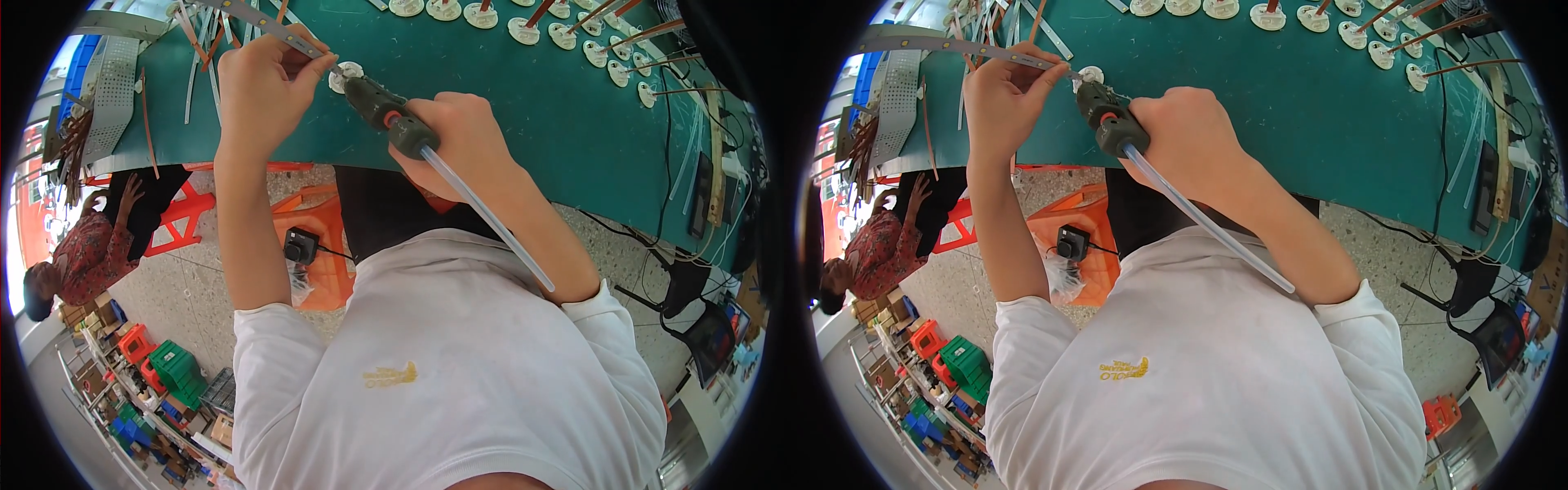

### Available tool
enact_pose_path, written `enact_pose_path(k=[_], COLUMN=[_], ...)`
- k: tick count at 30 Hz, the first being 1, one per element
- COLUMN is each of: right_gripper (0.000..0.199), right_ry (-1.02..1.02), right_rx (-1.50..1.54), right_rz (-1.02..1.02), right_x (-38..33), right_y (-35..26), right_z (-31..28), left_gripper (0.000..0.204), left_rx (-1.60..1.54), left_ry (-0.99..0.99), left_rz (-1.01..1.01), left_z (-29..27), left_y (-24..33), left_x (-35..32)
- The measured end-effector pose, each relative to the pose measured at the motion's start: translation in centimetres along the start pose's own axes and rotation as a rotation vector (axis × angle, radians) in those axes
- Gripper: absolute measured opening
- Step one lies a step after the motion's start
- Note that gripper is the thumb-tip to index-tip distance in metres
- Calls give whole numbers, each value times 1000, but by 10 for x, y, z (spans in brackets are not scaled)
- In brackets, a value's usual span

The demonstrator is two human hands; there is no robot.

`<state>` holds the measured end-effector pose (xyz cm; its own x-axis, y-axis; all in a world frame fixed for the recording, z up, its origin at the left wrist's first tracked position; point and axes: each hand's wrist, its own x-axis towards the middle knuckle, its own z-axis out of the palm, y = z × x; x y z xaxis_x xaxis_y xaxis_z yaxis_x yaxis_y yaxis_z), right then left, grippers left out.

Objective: Using a hot glue gun to attach sticks to round bases at a workbench.

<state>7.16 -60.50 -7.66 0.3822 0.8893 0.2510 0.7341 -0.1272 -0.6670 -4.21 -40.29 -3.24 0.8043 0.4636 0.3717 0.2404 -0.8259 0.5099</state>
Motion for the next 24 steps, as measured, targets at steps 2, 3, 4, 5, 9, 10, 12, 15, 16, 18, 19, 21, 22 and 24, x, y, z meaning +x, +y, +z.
enact_pose_path(k=[2,3,4,5,9,10,12,15,16,18,19,21,22,24], right_gripper=[18,18,18,18,18,18,18,18,18,18,18,18,18,18], right_ry=[-7,-5,-9,-12,-11,-2,10,3,-7,-17,-22,-29,-25,-21], right_rx=[45,45,50,55,36,22,10,-14,-15,-14,-2,11,12,13], right_rz=[13,12,16,21,20,-4,-27,-45,-40,-32,-16,2,6,10], right_x=[0,0,0,0,-1,-1,-1,-1,0,1,2,2,2,2], right_y=[0,0,0,0,2,2,2,2,3,2,1,0,0,0], right_z=[0,0,0,0,0,0,0,1,1,2,1,1,1,2], left_gripper=[14,14,14,14,15,15,16,15,15,15,15,15,15,14], left_rx=[7,12,13,13,22,23,13,18,18,9,8,15,14,25], left_ry=[-11,-24,-23,-21,-18,-20,-21,-28,-30,-42,-44,-32,-34,-35], left_rz=[-7,-14,-13,-13,-18,-17,-8,-11,-10,-6,-6,18,17,9], left_z=[-2,-2,-2,-2,-2,-3,-3,-2,-2,-2,-2,-2,-2,-3], left_y=[2,3,2,2,1,1,1,-1,-1,1,1,-1,-1,0], left_x=[1,2,2,2,3,2,2,2,2,2,2,3,3,3])
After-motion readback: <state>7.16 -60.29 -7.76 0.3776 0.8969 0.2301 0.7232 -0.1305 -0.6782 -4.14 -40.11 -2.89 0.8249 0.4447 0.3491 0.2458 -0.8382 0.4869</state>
